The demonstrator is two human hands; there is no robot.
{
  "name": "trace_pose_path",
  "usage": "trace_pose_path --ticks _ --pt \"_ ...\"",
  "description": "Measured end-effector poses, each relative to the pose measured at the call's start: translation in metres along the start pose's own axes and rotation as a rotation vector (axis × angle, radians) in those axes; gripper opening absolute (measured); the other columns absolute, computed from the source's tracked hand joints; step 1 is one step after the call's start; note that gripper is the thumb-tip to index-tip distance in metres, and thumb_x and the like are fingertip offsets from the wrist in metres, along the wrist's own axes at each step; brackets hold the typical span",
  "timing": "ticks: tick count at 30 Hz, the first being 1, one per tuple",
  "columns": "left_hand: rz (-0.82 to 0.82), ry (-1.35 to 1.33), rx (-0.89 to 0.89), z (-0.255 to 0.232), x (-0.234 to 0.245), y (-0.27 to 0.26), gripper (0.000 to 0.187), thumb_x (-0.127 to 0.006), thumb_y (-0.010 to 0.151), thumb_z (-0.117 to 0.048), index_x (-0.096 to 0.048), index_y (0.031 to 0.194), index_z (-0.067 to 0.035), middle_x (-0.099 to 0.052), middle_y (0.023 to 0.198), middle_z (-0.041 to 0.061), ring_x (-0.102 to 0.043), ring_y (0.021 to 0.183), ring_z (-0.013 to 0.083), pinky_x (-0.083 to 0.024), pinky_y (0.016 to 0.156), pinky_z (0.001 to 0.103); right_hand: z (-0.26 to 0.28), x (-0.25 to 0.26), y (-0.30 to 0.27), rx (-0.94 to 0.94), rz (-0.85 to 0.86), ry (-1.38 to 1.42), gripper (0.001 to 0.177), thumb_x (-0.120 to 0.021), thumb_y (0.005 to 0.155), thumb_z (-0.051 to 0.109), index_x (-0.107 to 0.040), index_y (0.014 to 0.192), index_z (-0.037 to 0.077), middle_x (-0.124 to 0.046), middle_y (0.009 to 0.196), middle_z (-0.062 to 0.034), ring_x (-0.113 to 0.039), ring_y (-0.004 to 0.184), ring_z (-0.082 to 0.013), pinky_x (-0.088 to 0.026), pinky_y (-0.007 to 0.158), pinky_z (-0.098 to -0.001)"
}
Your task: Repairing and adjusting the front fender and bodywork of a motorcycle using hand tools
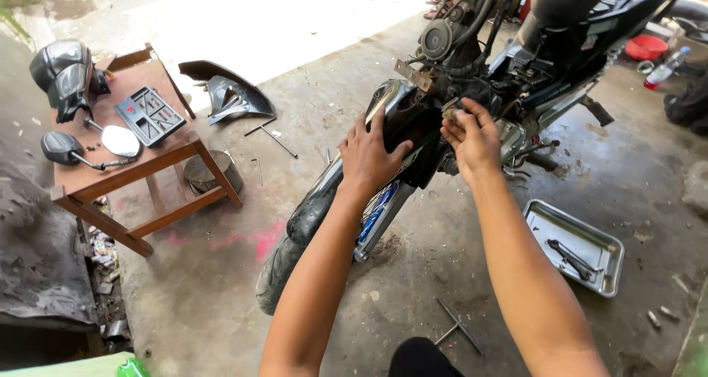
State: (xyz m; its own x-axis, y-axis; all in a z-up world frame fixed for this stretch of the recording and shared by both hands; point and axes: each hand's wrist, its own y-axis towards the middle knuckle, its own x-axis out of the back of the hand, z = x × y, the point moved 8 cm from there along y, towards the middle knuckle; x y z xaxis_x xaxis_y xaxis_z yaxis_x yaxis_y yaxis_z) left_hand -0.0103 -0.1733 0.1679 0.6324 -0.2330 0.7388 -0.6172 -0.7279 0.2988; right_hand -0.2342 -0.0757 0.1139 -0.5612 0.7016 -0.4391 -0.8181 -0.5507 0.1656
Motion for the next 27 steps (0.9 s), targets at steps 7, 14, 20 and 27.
trace_pose_path --ticks 7,14,20,27 --pt "0.095 0.268 0.011 -0.006 -0.005 0.018 0.106 -0.077 0.076 -0.066 -0.026 0.158 -0.024 -0.045 0.136 0.017 -0.046 0.131 0.0411 -0.044 0.101 0.058 0.008 -0.005 0.058 0.042 0.011 -0.174 0.029 -0.072 0.095 0.017 -0.069 0.124 0.013 -0.074 0.102 -0.0132 -0.079 0.086 -0.0217 -0.069 0.075 -0.0323" --pt "0.184 0.061 -0.024 0.007 -0.02 0.053 0.093 -0.066 0.081 -0.071 -0.032 0.157 -0.029 -0.044 0.147 0.012 -0.046 0.139 0.0369 -0.037 0.114 0.056 0.007 -0.023 0.079 0.159 0.057 -0.538 0.027 -0.077 0.09 0.022 -0.073 0.117 0.022 -0.077 0.093 -0.0052 -0.075 0.081 -0.0111 -0.052 0.063 -0.0181" --pt "0.189 -0.202 -0.069 0.045 -0.054 0.119 0.055 -0.047 0.099 -0.058 -0.047 0.149 -0.033 -0.049 0.15 0.003 -0.05 0.14 0.0317 -0.039 0.114 0.056 0.003 -0.035 0.077 0.212 0.034 -0.667 0.03 -0.075 0.092 0.019 -0.075 0.12 0.028 -0.075 0.089 -0.0019 -0.072 0.086 -0.0083 -0.055 0.078 -0.0206" --pt "0.259 -0.392 -0.21 0.043 -0.049 0.144 0.072 -0.07 0.083 -0.061 -0.053 0.146 -0.031 -0.043 0.157 0.006 -0.035 0.15 0.0355 -0.027 0.123 0.057 0.014 -0.057 0.042 0.236 -0.04 -0.656 0.033 -0.071 0.094 0.013 -0.073 0.125 0.024 -0.075 0.089 -0.0025 -0.07 0.093 -0.0079 -0.054 0.091 -0.0261"
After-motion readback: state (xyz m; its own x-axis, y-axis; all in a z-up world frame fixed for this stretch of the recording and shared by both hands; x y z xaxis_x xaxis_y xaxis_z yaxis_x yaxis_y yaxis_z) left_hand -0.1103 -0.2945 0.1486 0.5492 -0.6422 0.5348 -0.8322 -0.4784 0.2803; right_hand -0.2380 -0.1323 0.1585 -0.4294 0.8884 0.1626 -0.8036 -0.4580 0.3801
